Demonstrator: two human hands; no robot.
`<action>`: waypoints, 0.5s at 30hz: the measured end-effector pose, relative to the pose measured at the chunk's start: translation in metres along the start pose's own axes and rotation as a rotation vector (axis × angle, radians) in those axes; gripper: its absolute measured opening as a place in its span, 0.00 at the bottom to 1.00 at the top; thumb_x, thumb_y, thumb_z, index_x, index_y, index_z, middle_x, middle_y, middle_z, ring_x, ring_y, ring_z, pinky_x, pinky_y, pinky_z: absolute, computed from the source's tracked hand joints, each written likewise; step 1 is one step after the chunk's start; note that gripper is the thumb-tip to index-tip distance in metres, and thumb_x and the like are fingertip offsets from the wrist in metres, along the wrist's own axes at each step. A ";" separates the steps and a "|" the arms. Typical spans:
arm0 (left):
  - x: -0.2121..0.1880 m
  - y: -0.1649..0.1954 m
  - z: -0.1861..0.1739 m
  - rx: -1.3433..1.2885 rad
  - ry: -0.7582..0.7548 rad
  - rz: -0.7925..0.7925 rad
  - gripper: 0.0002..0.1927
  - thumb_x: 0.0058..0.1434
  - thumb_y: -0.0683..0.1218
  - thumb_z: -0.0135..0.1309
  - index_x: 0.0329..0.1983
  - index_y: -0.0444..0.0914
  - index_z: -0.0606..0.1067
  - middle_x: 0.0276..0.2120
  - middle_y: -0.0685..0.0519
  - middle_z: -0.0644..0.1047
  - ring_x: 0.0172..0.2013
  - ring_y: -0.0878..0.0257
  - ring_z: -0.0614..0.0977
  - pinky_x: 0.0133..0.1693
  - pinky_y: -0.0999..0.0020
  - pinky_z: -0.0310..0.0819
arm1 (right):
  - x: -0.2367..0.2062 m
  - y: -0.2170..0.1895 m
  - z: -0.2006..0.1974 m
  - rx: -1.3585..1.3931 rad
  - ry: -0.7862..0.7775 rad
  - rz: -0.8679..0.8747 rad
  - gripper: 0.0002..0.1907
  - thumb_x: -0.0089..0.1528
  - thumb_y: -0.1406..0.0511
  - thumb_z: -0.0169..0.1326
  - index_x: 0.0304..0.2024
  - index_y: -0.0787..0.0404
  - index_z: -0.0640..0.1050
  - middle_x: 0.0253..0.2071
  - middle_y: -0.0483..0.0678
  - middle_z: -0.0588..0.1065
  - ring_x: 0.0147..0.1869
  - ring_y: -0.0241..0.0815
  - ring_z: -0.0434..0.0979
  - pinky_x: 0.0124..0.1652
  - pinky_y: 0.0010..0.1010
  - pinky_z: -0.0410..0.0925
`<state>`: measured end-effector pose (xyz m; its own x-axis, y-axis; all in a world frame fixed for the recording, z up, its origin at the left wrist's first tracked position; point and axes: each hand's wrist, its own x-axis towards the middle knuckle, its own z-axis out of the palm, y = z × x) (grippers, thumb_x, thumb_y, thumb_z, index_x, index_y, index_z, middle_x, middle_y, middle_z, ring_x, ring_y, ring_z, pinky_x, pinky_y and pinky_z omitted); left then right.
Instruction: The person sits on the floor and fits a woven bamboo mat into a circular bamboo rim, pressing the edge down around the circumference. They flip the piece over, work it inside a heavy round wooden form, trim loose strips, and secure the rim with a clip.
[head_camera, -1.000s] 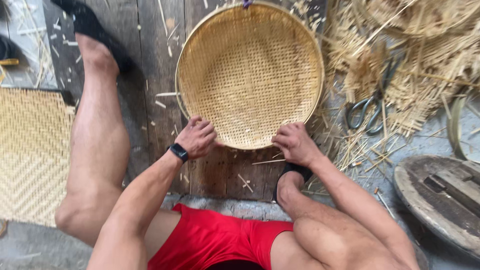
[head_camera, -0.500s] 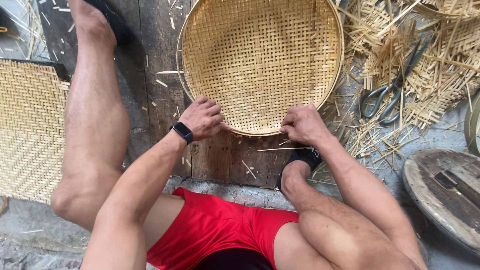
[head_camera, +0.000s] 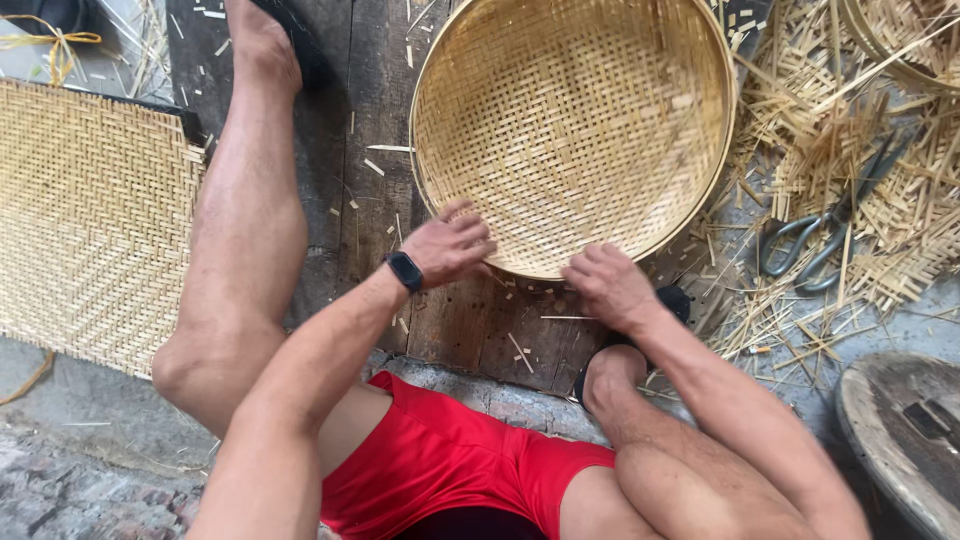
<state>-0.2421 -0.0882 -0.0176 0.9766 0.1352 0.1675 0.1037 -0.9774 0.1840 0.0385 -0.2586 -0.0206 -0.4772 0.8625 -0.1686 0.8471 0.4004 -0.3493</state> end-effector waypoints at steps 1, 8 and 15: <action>-0.004 -0.005 -0.004 -0.005 -0.034 -0.036 0.24 0.61 0.65 0.51 0.48 0.45 0.80 0.41 0.54 0.78 0.47 0.60 0.77 0.64 0.54 0.64 | -0.007 0.010 -0.004 -0.019 0.030 -0.001 0.18 0.51 0.72 0.60 0.44 0.55 0.80 0.38 0.41 0.73 0.43 0.39 0.71 0.45 0.31 0.66; -0.019 -0.002 -0.007 -0.058 -0.055 -0.093 0.20 0.66 0.65 0.55 0.34 0.44 0.77 0.34 0.56 0.72 0.44 0.60 0.75 0.61 0.55 0.58 | -0.023 0.042 -0.057 -0.110 -0.247 0.119 0.10 0.51 0.65 0.61 0.36 0.54 0.81 0.40 0.42 0.74 0.50 0.41 0.72 0.53 0.36 0.66; -0.015 0.020 0.012 -0.069 0.019 -0.166 0.16 0.66 0.60 0.57 0.30 0.45 0.76 0.32 0.58 0.70 0.42 0.63 0.74 0.58 0.54 0.56 | -0.013 0.010 -0.037 0.511 0.170 0.136 0.07 0.58 0.65 0.63 0.39 0.57 0.83 0.37 0.41 0.77 0.45 0.44 0.74 0.46 0.38 0.64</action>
<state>-0.2524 -0.1116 -0.0276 0.9433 0.2973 0.1479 0.2492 -0.9282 0.2762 0.0616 -0.2539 0.0126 -0.2911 0.9507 -0.1067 0.6567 0.1175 -0.7449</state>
